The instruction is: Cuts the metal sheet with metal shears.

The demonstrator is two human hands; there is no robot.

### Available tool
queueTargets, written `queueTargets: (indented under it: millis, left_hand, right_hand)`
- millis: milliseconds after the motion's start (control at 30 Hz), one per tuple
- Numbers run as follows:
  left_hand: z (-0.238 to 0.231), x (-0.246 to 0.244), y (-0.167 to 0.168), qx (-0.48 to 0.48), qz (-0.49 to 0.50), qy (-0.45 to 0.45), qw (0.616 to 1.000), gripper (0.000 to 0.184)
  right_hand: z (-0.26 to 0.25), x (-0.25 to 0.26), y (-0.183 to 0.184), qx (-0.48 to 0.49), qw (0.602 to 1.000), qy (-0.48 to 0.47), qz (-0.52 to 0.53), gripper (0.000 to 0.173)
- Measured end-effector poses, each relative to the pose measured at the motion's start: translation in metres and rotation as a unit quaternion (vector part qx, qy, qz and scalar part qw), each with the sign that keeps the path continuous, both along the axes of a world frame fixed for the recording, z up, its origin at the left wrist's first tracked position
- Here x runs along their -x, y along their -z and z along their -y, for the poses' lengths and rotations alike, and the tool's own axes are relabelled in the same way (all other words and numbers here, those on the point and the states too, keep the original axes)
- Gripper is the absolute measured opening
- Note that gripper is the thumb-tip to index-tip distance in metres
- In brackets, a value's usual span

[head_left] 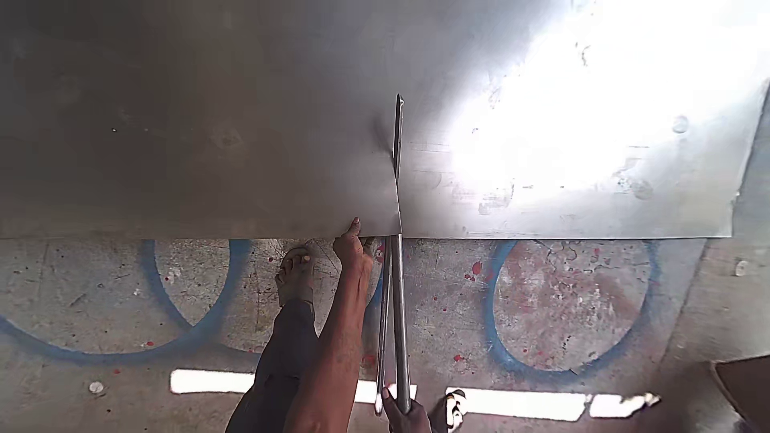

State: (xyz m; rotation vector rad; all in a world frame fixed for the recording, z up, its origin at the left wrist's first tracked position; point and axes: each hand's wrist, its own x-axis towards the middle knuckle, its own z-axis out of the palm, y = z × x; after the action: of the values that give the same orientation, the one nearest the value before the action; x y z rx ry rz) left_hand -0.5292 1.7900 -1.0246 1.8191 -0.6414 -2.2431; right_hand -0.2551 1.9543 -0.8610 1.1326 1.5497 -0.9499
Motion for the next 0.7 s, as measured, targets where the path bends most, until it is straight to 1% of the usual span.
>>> queueTargets:
  millis: [67,167,233,333,467,567,633,667,700]
  left_hand:
    - [0.000,-0.006,-0.002,-0.004,0.004,0.018,1.000,0.038]
    - [0.000,-0.014,0.009,-0.024,0.017,0.032,0.999,0.040]
    - [0.003,-0.008,0.016,-0.028,0.007,0.020,0.999,0.040]
    - [0.006,-0.010,0.017,-0.031,0.002,0.025,0.999,0.039]
    - [0.002,-0.018,0.014,-0.040,0.012,0.036,0.998,0.039]
    - [0.014,0.004,0.019,-0.020,-0.006,0.035,0.999,0.037]
    - [0.001,-0.032,0.010,-0.036,0.038,0.072,0.996,0.039]
    - [0.002,-0.029,0.012,-0.036,0.043,0.075,0.996,0.040]
    - [0.007,-0.011,0.021,-0.027,0.032,0.063,0.997,0.039]
  right_hand:
    - [0.002,-0.004,0.013,0.007,0.999,0.036,0.006,0.047]
    - [0.000,-0.021,0.053,0.000,0.997,0.078,-0.005,0.044]
    - [0.004,-0.020,0.075,0.006,0.995,0.094,-0.026,0.042]
    - [0.008,-0.015,0.060,0.020,0.994,0.110,-0.011,0.042]
    - [0.005,-0.025,0.064,0.021,0.994,0.108,0.006,0.041]
    - [0.014,0.000,0.069,0.008,0.997,0.072,0.002,0.043]
    - [0.008,-0.030,0.046,-0.020,0.997,0.061,0.043,0.045]
    - [0.008,-0.032,0.058,-0.024,0.998,0.047,0.034,0.046]
    - [0.010,-0.021,0.082,-0.022,0.999,0.031,0.011,0.046]
